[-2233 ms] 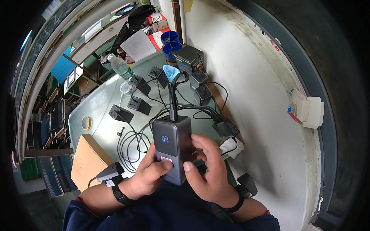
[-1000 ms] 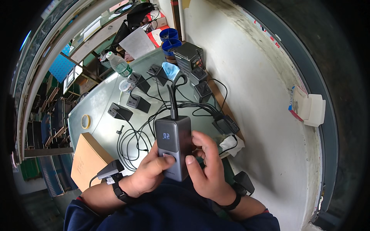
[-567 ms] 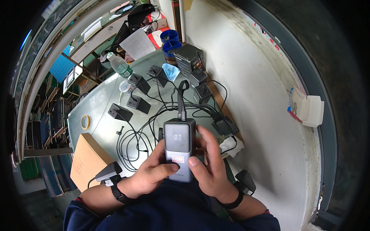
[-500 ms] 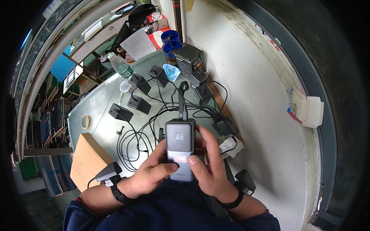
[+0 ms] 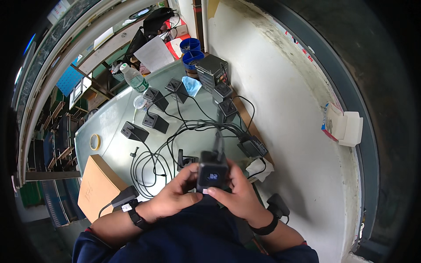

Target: Connecting power cables to electronic devices and placing them into a box.

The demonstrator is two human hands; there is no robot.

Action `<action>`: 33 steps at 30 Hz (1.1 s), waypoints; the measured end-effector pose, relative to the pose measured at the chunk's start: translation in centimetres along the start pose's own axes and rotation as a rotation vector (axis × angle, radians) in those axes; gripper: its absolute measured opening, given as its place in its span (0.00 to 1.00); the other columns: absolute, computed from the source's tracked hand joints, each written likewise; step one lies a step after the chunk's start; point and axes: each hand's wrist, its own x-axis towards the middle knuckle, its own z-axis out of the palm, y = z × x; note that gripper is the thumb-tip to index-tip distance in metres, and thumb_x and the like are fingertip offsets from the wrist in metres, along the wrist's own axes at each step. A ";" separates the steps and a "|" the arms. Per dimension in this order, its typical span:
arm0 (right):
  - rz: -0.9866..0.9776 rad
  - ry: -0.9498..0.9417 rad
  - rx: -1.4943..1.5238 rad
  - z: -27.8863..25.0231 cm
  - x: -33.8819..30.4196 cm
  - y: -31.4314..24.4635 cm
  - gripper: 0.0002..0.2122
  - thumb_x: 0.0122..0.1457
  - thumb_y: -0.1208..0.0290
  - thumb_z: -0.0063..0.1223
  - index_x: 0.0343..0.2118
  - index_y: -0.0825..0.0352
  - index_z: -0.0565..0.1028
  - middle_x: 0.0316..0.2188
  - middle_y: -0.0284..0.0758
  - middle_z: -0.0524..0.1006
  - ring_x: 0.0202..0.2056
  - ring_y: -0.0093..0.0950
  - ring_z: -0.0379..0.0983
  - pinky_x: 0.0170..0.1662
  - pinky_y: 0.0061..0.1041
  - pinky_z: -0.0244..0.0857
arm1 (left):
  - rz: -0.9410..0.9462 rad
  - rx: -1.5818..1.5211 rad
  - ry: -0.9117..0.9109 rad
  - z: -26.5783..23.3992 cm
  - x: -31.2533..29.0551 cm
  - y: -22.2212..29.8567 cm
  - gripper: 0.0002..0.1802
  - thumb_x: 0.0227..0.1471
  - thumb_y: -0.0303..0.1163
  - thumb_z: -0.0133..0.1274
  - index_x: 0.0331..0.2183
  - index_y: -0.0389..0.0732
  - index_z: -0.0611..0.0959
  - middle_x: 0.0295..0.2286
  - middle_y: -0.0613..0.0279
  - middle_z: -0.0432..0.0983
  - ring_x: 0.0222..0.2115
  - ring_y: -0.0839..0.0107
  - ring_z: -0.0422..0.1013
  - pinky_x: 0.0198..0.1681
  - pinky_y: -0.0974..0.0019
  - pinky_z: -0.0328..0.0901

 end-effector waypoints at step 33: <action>-0.024 0.380 -0.541 -3.2 5.9 10.5 0.33 0.55 0.81 0.65 0.61 0.69 0.60 0.49 0.41 0.74 0.45 0.30 0.76 0.38 0.26 0.76 | -0.265 0.165 0.782 -7.8 -23.6 -14.6 0.13 0.63 0.25 0.57 0.49 0.38 0.79 0.41 0.68 0.78 0.42 0.78 0.72 0.49 0.70 0.68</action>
